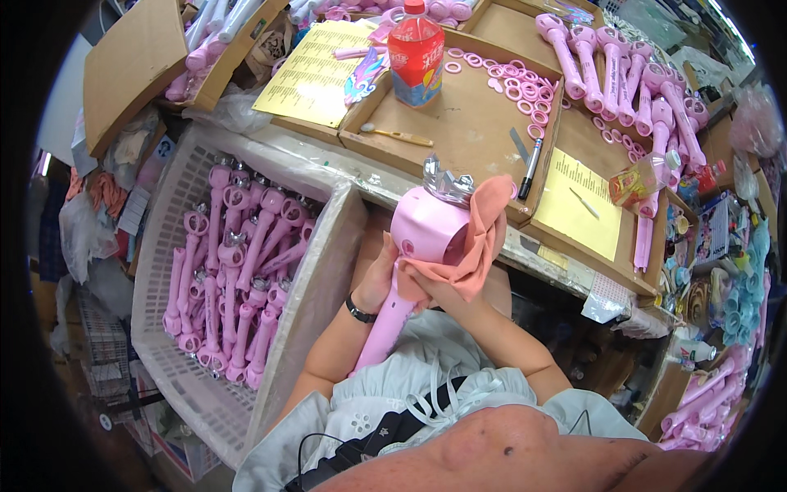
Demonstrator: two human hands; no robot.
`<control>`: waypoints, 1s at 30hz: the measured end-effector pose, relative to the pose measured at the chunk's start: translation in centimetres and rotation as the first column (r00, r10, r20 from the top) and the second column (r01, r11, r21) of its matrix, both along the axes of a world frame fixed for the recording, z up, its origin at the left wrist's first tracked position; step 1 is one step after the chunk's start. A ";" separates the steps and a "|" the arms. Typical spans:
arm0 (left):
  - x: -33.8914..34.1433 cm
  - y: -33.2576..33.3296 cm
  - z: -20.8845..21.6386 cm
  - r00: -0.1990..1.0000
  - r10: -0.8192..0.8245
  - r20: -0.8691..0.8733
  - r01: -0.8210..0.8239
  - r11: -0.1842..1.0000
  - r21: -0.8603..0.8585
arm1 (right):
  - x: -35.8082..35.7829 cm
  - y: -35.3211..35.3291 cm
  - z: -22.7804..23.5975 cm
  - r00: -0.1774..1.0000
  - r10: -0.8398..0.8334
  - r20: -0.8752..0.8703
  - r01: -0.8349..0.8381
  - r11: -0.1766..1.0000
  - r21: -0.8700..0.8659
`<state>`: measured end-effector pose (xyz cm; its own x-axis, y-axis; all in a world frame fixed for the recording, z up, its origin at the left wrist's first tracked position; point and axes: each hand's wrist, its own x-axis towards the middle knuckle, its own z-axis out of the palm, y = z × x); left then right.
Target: The person assembles pink light sticks by attaching a crown-shaped top to the handle, wiping the surface with a cloth, and testing the light function. They repeat this process for multiple units, placing finished items on the table.
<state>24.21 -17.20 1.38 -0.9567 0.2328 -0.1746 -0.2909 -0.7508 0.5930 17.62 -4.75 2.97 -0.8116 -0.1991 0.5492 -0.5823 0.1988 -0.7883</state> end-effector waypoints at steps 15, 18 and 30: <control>0.0 0.9 1.9 0.930 0.224 -0.290 -0.365 0.500 -0.785 | -1.8 -0.8 0.1 0.772 0.456 0.443 -0.092 0.770 -0.632; 0.3 0.7 1.8 0.913 0.213 -0.348 -0.408 0.451 -0.794 | -1.2 -1.3 -1.3 0.989 0.145 0.016 -0.132 0.939 -0.316; 1.0 1.6 4.0 0.894 0.164 -0.417 -0.447 0.280 -0.849 | 0.6 0.4 1.1 0.633 0.563 0.532 -0.105 0.743 -0.661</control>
<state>25.23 -15.63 5.38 -0.9556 -0.2568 0.1446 0.0625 0.3030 0.9510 18.25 -4.33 4.11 -0.9139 -0.4059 -0.0092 0.2154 -0.4655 -0.8584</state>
